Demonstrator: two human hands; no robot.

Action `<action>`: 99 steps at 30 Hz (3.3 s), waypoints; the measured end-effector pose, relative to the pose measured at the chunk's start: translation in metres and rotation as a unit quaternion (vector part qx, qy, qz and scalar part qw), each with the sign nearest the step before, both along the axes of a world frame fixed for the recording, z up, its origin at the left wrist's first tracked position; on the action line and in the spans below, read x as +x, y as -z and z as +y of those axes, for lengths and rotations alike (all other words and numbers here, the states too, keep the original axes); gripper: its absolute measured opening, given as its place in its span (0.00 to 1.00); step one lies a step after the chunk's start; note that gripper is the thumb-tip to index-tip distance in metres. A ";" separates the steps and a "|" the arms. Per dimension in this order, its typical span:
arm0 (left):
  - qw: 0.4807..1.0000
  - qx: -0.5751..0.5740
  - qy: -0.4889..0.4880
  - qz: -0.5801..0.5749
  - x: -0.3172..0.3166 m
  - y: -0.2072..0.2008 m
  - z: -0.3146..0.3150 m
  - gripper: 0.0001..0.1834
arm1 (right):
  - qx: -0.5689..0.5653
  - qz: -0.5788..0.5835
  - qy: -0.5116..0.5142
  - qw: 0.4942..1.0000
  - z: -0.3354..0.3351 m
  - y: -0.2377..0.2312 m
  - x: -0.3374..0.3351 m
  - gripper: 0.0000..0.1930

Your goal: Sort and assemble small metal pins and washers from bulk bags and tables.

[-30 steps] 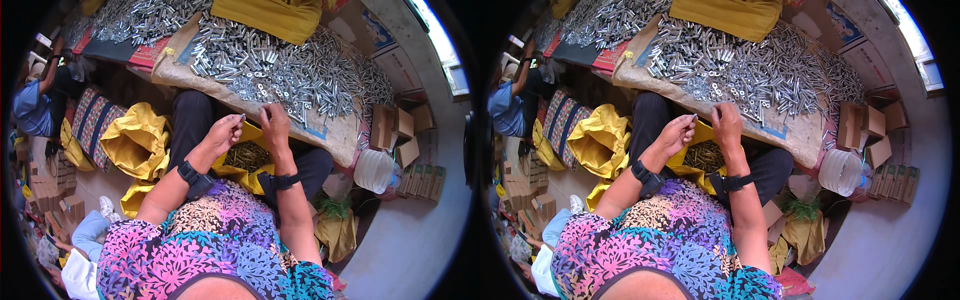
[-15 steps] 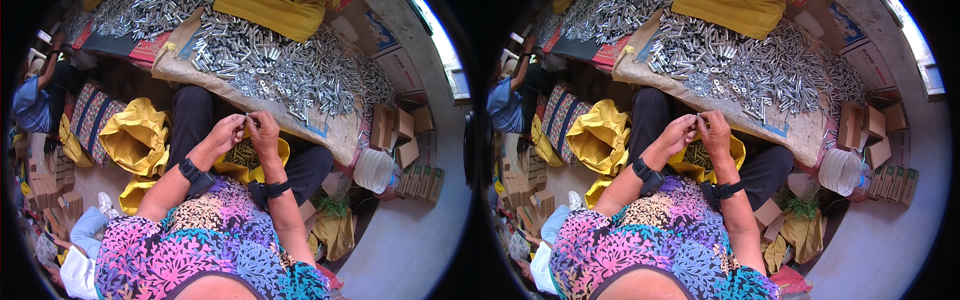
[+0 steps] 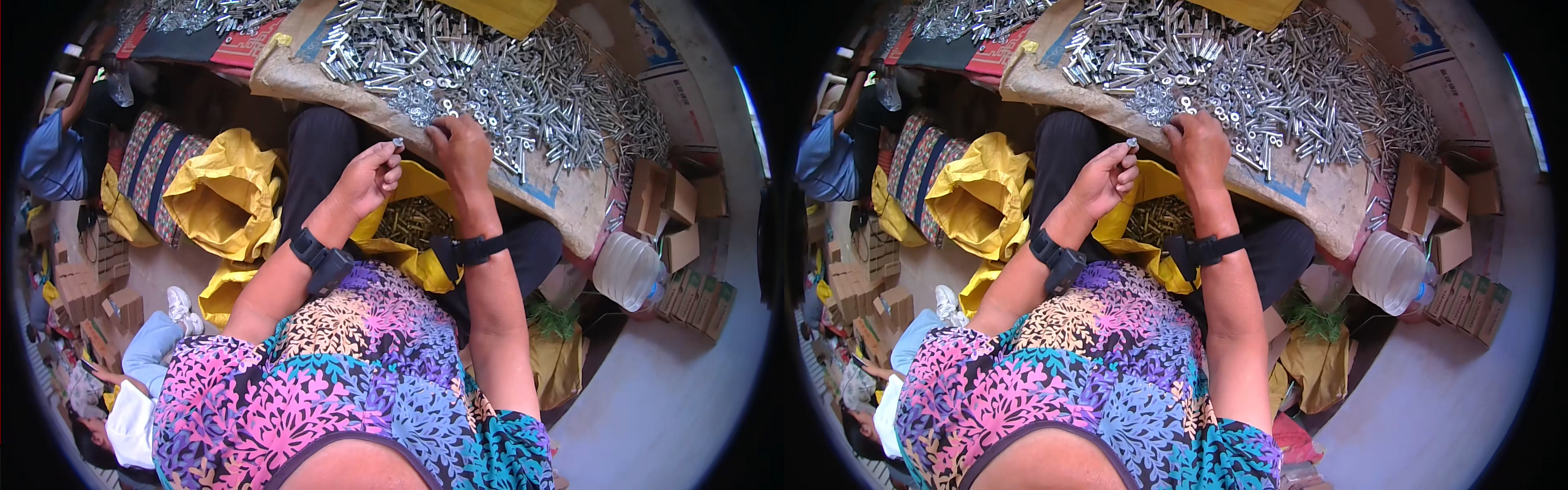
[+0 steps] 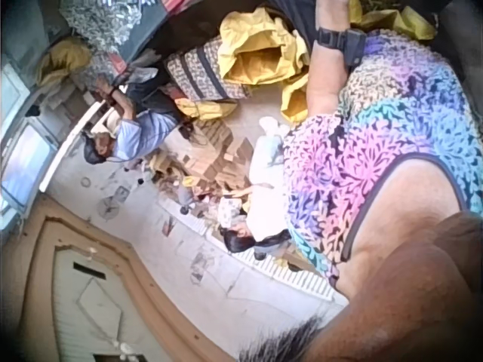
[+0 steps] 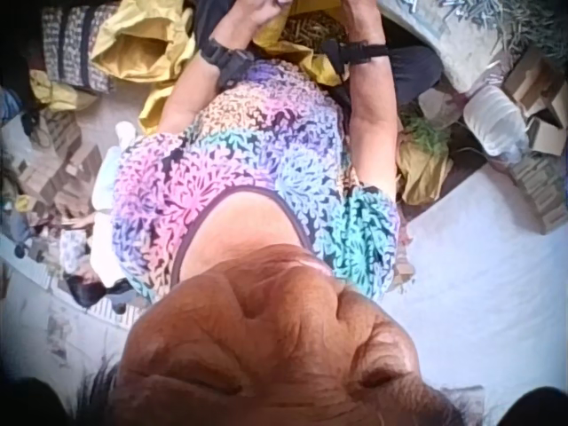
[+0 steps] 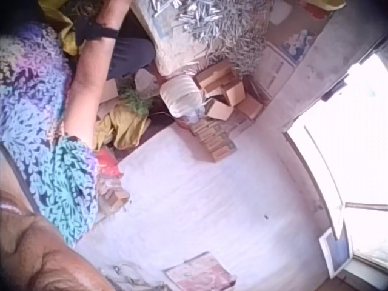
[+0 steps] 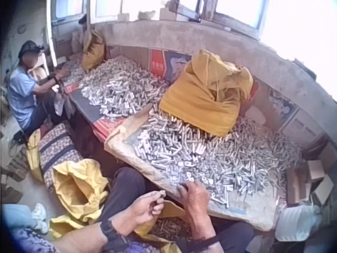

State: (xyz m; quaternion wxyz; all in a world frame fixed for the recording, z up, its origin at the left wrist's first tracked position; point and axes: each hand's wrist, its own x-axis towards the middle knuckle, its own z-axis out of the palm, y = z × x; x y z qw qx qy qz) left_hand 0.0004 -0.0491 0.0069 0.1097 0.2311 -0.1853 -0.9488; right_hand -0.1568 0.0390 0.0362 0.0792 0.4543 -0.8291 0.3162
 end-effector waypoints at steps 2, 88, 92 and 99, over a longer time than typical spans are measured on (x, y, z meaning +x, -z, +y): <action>1.000 -0.002 0.000 -0.009 0.001 0.001 0.000 0.10 | 0.034 -0.039 0.006 0.999 -0.001 -0.001 -0.003 0.07; 0.990 -0.013 0.136 -0.019 0.016 0.007 0.029 0.06 | -0.072 -0.241 -0.178 0.951 0.063 -0.012 0.052 0.09; 0.990 -0.012 0.142 -0.010 0.016 0.008 0.031 0.06 | -0.083 -0.280 -0.151 0.944 0.065 -0.009 0.055 0.08; 0.989 -0.001 0.148 -0.017 0.015 0.005 0.032 0.06 | -0.115 -0.311 -0.141 0.933 0.067 -0.011 0.061 0.09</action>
